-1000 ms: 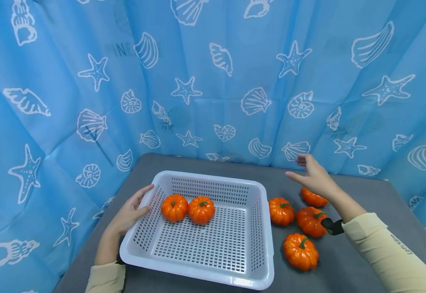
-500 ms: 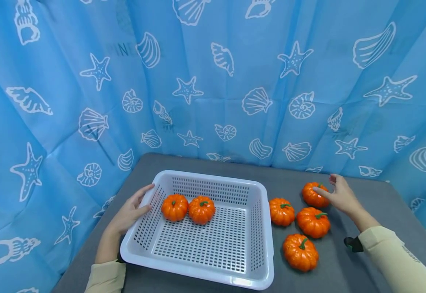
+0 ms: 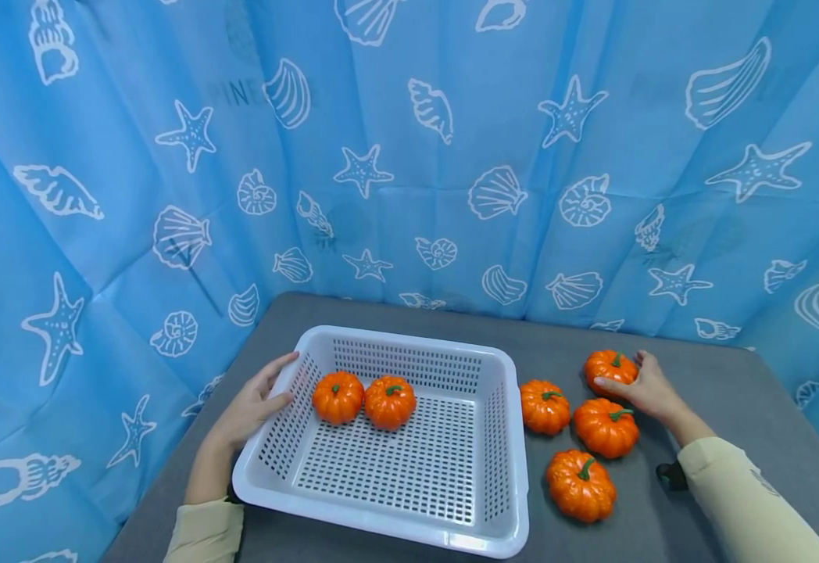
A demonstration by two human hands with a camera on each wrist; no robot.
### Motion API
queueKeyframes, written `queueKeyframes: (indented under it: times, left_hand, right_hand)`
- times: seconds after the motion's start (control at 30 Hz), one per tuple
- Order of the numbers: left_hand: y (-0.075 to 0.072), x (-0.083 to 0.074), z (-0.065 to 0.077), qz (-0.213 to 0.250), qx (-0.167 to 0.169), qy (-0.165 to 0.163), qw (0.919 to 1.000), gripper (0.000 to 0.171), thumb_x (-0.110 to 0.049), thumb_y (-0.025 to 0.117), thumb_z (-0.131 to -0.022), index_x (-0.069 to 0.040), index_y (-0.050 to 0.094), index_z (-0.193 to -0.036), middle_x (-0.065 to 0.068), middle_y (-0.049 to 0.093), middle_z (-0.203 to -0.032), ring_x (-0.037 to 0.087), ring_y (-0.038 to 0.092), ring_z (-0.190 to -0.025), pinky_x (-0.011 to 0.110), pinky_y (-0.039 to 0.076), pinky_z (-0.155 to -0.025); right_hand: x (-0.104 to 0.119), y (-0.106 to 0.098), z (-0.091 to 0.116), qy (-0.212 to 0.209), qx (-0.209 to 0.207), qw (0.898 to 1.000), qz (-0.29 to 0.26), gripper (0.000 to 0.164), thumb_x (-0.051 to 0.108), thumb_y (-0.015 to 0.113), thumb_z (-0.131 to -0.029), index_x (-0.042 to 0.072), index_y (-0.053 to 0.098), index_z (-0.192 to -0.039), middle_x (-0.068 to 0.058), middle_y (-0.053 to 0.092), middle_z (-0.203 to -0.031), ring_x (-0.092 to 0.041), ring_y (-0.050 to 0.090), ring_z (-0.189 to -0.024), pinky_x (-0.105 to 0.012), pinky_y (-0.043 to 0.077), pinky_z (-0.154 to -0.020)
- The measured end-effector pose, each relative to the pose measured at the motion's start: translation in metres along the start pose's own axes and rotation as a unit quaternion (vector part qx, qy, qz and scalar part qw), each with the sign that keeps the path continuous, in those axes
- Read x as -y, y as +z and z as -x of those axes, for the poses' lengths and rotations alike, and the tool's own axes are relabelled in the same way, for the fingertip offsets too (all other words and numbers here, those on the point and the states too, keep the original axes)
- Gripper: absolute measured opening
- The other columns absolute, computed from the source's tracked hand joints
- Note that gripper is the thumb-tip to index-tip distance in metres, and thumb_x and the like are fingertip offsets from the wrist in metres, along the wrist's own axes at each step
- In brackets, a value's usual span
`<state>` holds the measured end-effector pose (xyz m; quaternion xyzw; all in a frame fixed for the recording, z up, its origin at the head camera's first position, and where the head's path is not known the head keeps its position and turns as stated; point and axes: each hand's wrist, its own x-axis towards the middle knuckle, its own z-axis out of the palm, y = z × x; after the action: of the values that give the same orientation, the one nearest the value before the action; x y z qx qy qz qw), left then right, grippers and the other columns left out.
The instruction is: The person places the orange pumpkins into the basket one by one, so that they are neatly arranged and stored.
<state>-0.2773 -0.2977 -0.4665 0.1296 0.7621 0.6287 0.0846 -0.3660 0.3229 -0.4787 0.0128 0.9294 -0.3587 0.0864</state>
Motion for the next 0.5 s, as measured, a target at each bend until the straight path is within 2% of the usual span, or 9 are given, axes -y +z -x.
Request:
queueKeyframes:
  times: [0.17, 0.33, 0.5]
  left_hand:
    - [-0.0001, -0.0001, -0.0009, -0.003, 0.004, 0.001, 1.0000, 0.066, -0.009, 0.051, -0.097, -0.017, 0.015, -0.152, 0.031, 0.028, -0.144, 0.050, 0.059, -0.104, 0.051, 0.057, -0.069]
    - [0.0000, 0.0004, -0.0005, -0.001, 0.003, -0.002, 1.0000, 0.065, -0.009, 0.051, -0.097, -0.018, 0.015, -0.151, 0.031, 0.028, -0.144, 0.050, 0.058, -0.104, 0.052, 0.057, -0.069]
    - [-0.0008, 0.0008, -0.0004, 0.003, 0.002, 0.000, 1.0000, 0.066, -0.009, 0.051, -0.097, -0.017, 0.015, -0.152, 0.031, 0.027, -0.145, 0.051, 0.058, -0.105, 0.052, 0.057, -0.069]
  right_hand:
    - [-0.0056, 0.0028, 0.0004, 0.015, 0.020, 1.000, -0.001, 0.111, 0.051, 0.057, -0.089, -0.019, -0.015, -0.139, -0.049, 0.005, -0.139, -0.059, 0.023, -0.124, -0.068, 0.026, -0.102]
    - [-0.0102, 0.0060, 0.0003, -0.015, 0.016, 1.000, -0.005, 0.104, 0.044, 0.060, -0.089, -0.019, -0.004, -0.140, -0.045, 0.019, -0.135, -0.052, 0.038, -0.114, -0.063, 0.037, -0.096]
    - [-0.0087, 0.0074, -0.0001, -0.014, 0.015, 1.000, -0.004, 0.101, 0.045, 0.062, -0.088, -0.018, 0.002, -0.141, -0.042, 0.026, -0.133, -0.050, 0.042, -0.113, -0.061, 0.040, -0.095]
